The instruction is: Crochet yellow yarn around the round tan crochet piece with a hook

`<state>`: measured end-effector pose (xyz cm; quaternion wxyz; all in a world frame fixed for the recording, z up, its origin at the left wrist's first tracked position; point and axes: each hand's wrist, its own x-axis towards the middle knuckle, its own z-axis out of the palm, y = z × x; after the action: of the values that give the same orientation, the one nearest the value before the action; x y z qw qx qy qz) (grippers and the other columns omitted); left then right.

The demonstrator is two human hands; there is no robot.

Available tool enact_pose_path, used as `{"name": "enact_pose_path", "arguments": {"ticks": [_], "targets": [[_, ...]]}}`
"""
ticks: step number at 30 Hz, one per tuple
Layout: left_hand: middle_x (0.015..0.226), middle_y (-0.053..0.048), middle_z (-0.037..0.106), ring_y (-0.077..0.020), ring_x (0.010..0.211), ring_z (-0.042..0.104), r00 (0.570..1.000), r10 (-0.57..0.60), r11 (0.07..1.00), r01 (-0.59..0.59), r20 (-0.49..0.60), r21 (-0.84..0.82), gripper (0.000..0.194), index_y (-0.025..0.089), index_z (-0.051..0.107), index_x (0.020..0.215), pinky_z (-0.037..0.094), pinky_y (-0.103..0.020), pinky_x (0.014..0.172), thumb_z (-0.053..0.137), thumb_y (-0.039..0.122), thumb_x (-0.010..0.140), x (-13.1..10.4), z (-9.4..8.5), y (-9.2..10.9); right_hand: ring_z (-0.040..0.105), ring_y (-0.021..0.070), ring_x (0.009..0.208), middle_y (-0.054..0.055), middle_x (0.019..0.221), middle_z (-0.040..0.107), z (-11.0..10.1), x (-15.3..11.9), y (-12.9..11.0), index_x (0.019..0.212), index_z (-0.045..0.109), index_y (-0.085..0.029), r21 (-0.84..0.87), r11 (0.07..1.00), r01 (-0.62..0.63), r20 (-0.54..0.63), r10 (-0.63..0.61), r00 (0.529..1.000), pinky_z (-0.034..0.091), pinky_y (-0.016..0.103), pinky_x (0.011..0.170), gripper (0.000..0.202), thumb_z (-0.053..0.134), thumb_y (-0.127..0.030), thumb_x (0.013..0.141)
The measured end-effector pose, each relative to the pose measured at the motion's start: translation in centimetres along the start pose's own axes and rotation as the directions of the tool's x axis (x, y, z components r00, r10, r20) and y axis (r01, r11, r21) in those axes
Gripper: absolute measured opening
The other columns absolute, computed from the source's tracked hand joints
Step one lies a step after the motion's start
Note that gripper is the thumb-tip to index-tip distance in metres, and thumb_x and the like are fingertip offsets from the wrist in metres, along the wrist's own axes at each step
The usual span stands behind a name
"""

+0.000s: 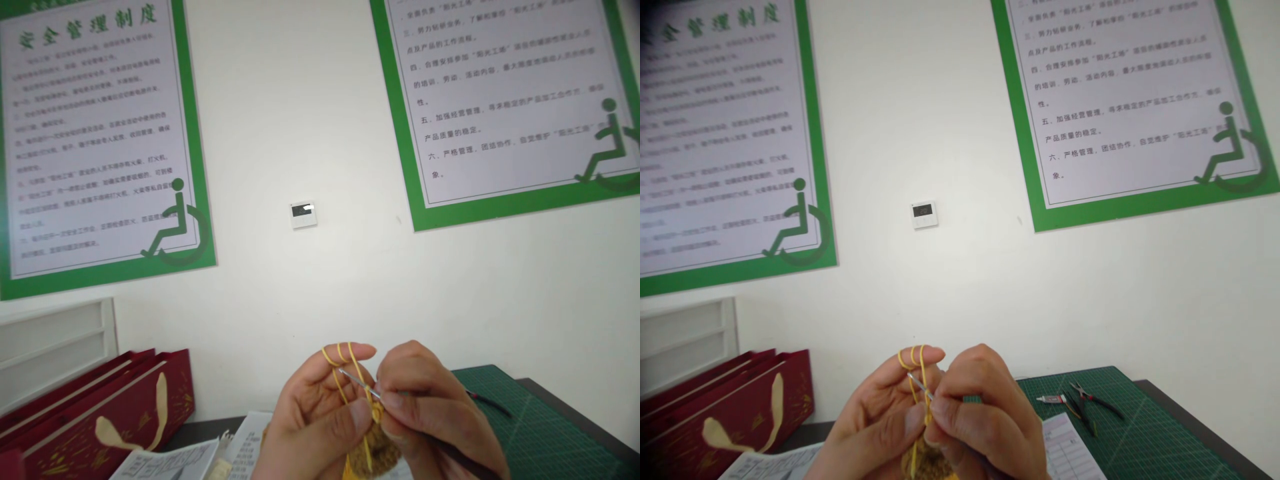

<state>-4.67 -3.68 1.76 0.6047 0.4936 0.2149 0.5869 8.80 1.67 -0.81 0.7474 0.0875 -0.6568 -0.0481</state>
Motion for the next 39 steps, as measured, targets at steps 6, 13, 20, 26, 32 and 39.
{"name": "enact_pose_path", "arguments": {"ticks": [6, 13, 20, 26, 32, 39], "targets": [[0.081, -0.002, 0.066, -0.0130, 0.074, 0.060, 1.000, -0.004, 1.000, 0.004, 0.006, -0.016, 0.035, 0.024, 0.083, 0.103, 0.048, -0.025, 0.069, 0.092, 0.021, 0.070, 0.07, 0.01, -0.04, 0.058, 0.0145, 0.066, 0.003, 0.077, 0.065, 0.03, 0.27, 0.01, 0.114, 0.065, -0.017, -0.012, 1.000, 0.013, 0.013, -0.013, 1.000, 0.055, 0.030, 0.056, 0.019, 0.057, -0.009, 0.100], [0.081, -0.002, 0.065, -0.0137, 0.075, 0.060, 1.000, -0.007, 1.000, 0.007, -0.002, -0.017, 0.032, 0.024, 0.083, 0.104, 0.048, -0.024, 0.068, 0.091, 0.022, 0.072, -0.02, 0.10, 0.01, 0.059, 0.0151, 0.067, 0.004, 0.078, 0.067, -0.46, 0.37, -0.02, 0.120, 0.066, -0.018, -0.019, 1.000, 0.025, 0.042, -0.024, 0.999, 0.057, 0.030, 0.055, 0.024, 0.058, -0.009, 0.099], [0.082, -0.003, 0.065, -0.0136, 0.075, 0.061, 1.000, -0.021, 0.999, 0.021, 0.004, -0.036, 0.033, 0.023, 0.083, 0.103, 0.048, -0.025, 0.069, 0.091, 0.021, 0.071, -0.09, 0.26, 0.14, 0.060, 0.0149, 0.067, 0.004, 0.078, 0.067, -0.22, 0.52, -0.09, 0.121, 0.066, -0.018, -0.004, 1.000, 0.013, 0.032, -0.012, 0.999, 0.056, 0.029, 0.055, 0.025, 0.058, -0.009, 0.099], [0.081, -0.003, 0.066, -0.0132, 0.075, 0.058, 1.000, 0.001, 1.000, -0.002, -0.022, -0.006, 0.033, 0.025, 0.083, 0.103, 0.046, -0.025, 0.069, 0.092, 0.023, 0.071, 0.00, 0.21, -0.12, 0.059, 0.0157, 0.065, 0.003, 0.077, 0.066, -0.19, 0.14, 0.12, 0.116, 0.066, -0.019, -0.016, 1.000, -0.001, 0.011, 0.001, 1.000, 0.056, 0.031, 0.056, 0.023, 0.057, -0.008, 0.098], [0.076, -0.001, 0.066, -0.0123, 0.072, 0.057, 0.994, 0.086, 0.996, -0.084, -0.072, 0.035, 0.033, 0.026, 0.084, 0.098, 0.045, -0.024, 0.069, 0.095, 0.025, 0.067, 0.01, 0.23, -0.26, 0.057, 0.0158, 0.069, 0.005, 0.079, 0.065, -0.44, 0.13, 0.11, 0.117, 0.063, -0.016, -0.101, 0.994, 0.048, 0.068, -0.041, 0.997, 0.056, 0.031, 0.056, 0.026, 0.057, -0.003, 0.096], [0.076, -0.002, 0.067, -0.0139, 0.072, 0.058, 0.990, 0.118, 0.992, -0.116, -0.077, 0.041, 0.031, 0.026, 0.084, 0.097, 0.046, -0.026, 0.069, 0.095, 0.025, 0.068, 0.16, 0.13, -0.54, 0.058, 0.0156, 0.068, 0.004, 0.078, 0.066, -0.54, 0.24, -0.02, 0.118, 0.063, -0.017, -0.151, 0.987, 0.063, 0.073, -0.053, 0.996, 0.057, 0.030, 0.056, 0.028, 0.056, -0.002, 0.095]]}}
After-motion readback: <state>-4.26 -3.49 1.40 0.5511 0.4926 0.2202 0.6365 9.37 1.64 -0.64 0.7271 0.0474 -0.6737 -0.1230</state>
